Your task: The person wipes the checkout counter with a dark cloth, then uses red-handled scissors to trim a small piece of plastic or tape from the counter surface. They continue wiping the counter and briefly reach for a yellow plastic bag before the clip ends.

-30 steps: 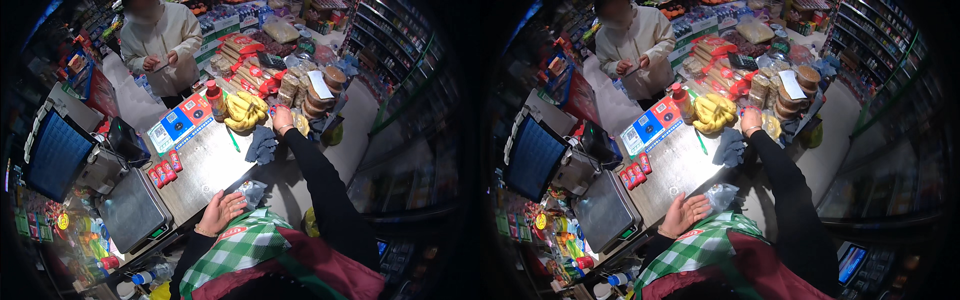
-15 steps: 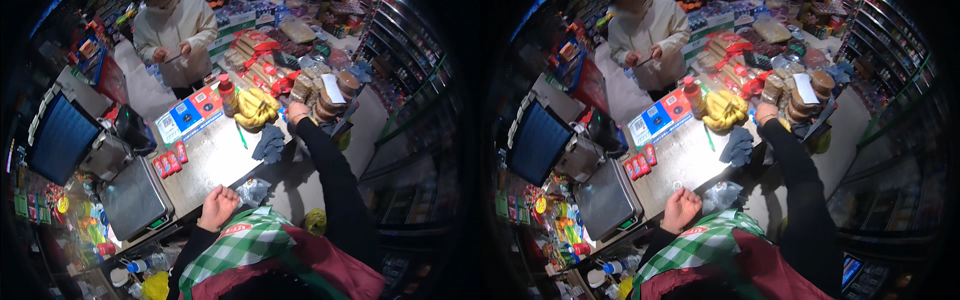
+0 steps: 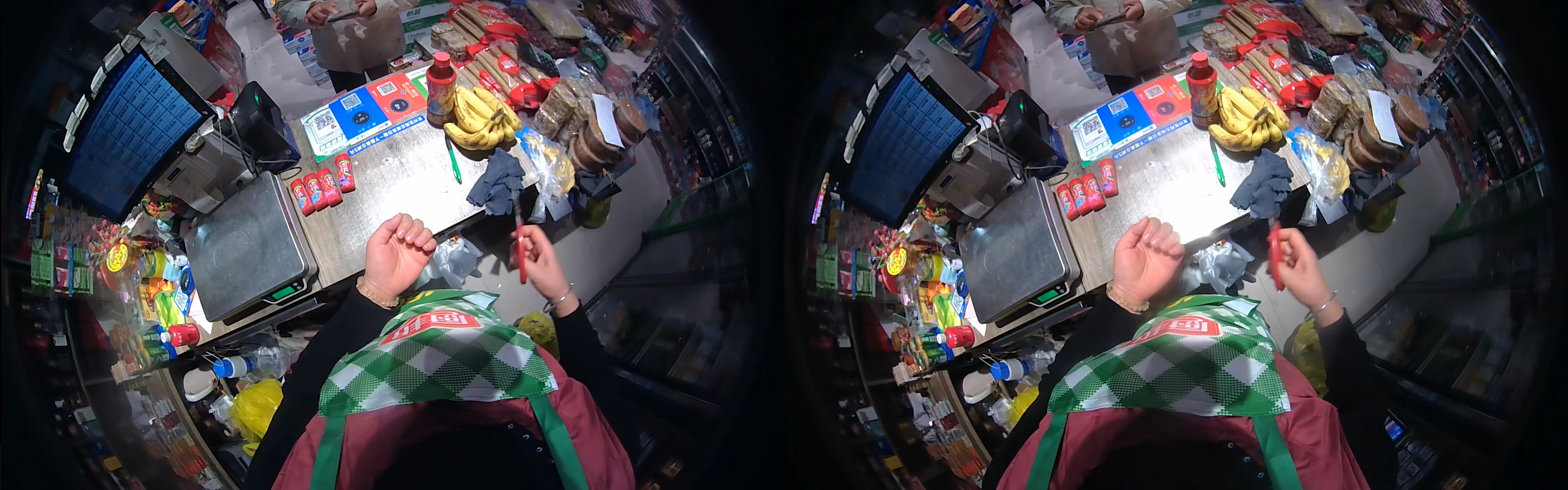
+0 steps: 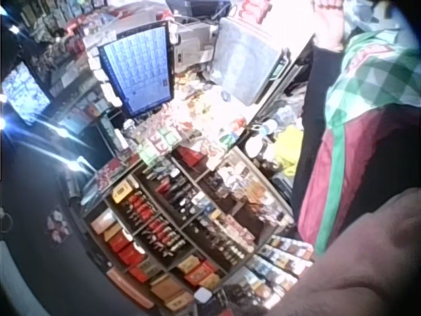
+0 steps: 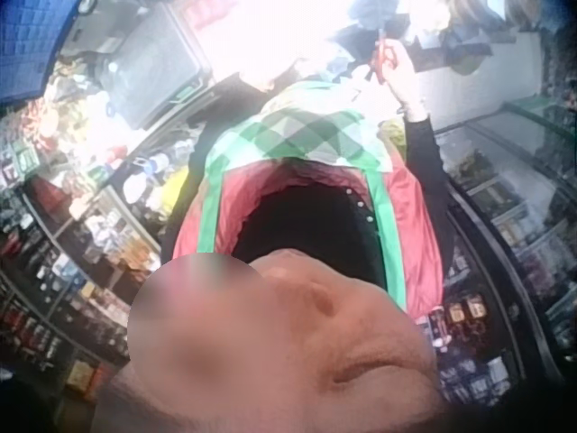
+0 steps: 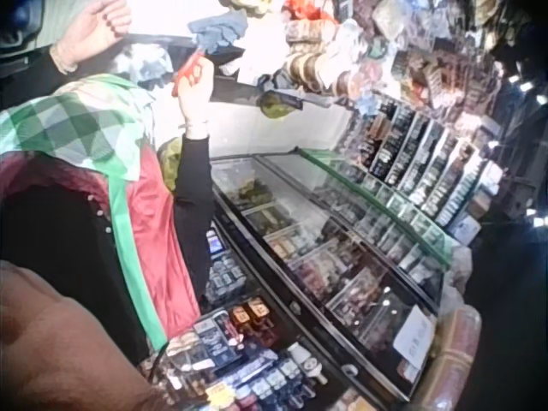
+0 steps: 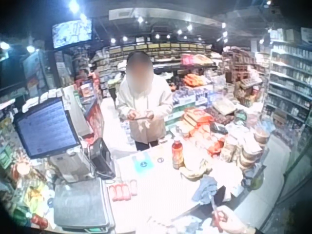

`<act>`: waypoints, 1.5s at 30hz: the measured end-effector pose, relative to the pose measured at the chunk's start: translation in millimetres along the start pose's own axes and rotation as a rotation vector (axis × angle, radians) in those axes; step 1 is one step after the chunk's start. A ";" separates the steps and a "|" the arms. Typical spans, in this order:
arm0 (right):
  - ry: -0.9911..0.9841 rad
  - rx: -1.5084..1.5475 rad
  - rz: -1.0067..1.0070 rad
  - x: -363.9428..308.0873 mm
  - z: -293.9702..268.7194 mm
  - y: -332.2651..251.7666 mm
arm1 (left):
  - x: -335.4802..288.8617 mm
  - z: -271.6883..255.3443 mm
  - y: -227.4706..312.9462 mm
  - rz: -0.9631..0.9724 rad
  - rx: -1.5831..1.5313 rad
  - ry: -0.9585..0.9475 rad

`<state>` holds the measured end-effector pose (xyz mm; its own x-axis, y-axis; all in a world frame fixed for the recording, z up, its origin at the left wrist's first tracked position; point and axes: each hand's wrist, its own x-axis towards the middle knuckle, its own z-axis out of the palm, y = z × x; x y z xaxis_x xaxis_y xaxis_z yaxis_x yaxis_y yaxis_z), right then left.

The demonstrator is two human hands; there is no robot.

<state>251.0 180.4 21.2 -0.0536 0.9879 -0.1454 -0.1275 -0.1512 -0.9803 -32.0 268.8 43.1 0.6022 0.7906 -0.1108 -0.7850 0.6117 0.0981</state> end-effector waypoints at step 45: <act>0.091 -0.917 -0.528 -18.6 146.7 -51.5 | -61.5 2.0 32.1 0.609 0.719 -0.059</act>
<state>113.2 164.8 94.1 -0.1304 0.9253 0.3561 0.6846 0.3439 -0.6427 -94.0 239.8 55.0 0.1398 0.9679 0.2090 -0.7006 -0.0525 0.7116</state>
